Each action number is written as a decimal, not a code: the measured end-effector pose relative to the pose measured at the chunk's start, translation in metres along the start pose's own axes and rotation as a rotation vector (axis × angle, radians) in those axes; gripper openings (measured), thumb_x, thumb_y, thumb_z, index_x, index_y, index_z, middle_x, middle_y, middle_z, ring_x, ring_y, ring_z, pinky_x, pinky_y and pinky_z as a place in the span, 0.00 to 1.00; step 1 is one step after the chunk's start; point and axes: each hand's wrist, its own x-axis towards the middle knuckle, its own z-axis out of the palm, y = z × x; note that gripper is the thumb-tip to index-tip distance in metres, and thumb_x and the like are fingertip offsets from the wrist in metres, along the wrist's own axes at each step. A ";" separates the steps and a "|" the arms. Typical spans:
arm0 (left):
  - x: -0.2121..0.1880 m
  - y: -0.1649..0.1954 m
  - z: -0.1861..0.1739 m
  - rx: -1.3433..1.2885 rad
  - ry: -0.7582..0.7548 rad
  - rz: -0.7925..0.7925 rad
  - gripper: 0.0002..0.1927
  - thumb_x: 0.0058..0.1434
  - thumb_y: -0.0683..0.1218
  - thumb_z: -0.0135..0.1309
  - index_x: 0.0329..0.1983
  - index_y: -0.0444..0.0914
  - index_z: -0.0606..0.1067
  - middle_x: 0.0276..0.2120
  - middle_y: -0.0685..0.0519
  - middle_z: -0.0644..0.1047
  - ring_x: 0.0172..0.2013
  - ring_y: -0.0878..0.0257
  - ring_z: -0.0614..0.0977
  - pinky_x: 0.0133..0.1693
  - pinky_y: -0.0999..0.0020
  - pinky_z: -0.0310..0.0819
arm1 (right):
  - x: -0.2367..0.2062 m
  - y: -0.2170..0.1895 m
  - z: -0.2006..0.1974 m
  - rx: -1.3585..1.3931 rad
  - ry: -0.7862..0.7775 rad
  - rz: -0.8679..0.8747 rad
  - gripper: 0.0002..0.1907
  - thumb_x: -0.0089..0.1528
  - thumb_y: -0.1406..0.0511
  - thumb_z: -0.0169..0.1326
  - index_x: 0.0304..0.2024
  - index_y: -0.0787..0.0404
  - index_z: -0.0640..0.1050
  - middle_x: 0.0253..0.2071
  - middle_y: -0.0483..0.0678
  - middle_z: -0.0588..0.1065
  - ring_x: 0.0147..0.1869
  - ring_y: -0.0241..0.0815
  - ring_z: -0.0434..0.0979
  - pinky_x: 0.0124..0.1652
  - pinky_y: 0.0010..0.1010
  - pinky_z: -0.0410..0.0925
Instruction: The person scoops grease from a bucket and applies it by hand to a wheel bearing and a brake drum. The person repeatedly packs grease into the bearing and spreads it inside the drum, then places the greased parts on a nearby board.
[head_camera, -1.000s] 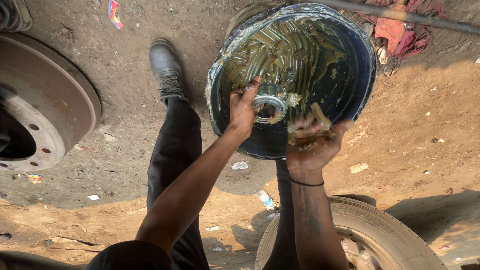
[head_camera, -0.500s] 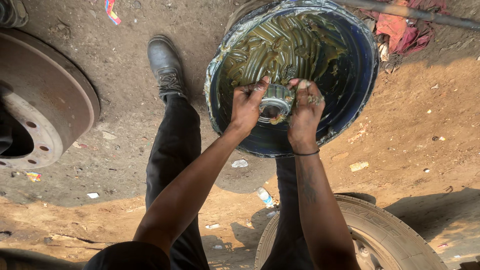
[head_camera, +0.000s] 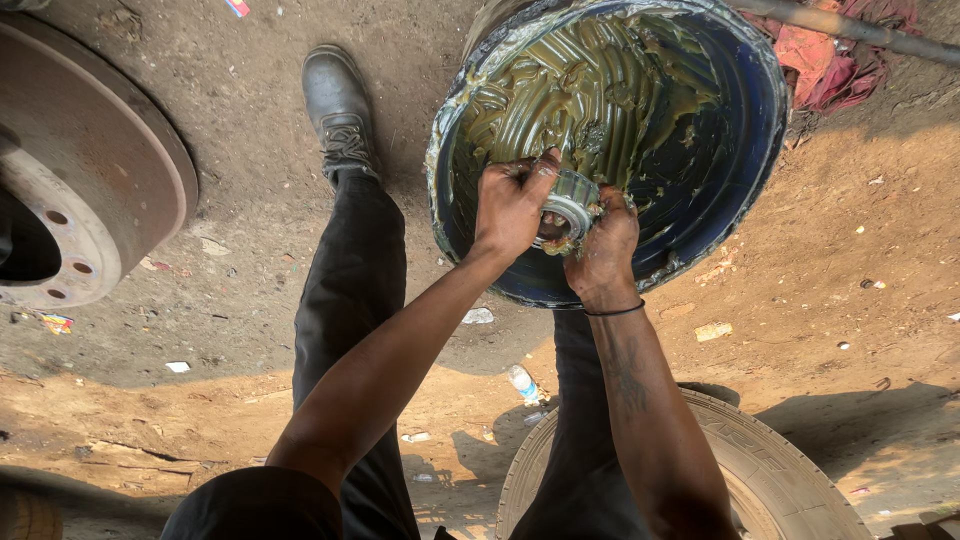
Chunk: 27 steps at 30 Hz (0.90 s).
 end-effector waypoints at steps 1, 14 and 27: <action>-0.001 0.000 0.000 0.005 0.013 0.015 0.27 0.65 0.55 0.57 0.17 0.31 0.72 0.12 0.55 0.67 0.17 0.69 0.66 0.22 0.66 0.62 | 0.002 0.003 0.001 0.029 0.035 0.046 0.15 0.68 0.63 0.37 0.47 0.63 0.74 0.40 0.51 0.79 0.42 0.46 0.82 0.40 0.41 0.78; 0.004 -0.007 -0.002 -0.292 -0.018 -0.050 0.16 0.68 0.54 0.54 0.35 0.38 0.84 0.16 0.61 0.66 0.18 0.70 0.58 0.23 0.66 0.49 | 0.007 -0.020 -0.001 -0.194 -0.235 -0.072 0.36 0.68 0.38 0.35 0.58 0.58 0.73 0.51 0.50 0.76 0.52 0.47 0.75 0.51 0.42 0.67; 0.012 -0.019 -0.002 -0.178 0.033 0.046 0.23 0.66 0.54 0.54 0.20 0.35 0.73 0.15 0.61 0.65 0.19 0.71 0.62 0.23 0.64 0.51 | 0.001 -0.049 0.028 -0.008 -0.370 -0.358 0.47 0.65 0.34 0.39 0.73 0.59 0.64 0.68 0.54 0.67 0.75 0.50 0.66 0.73 0.48 0.61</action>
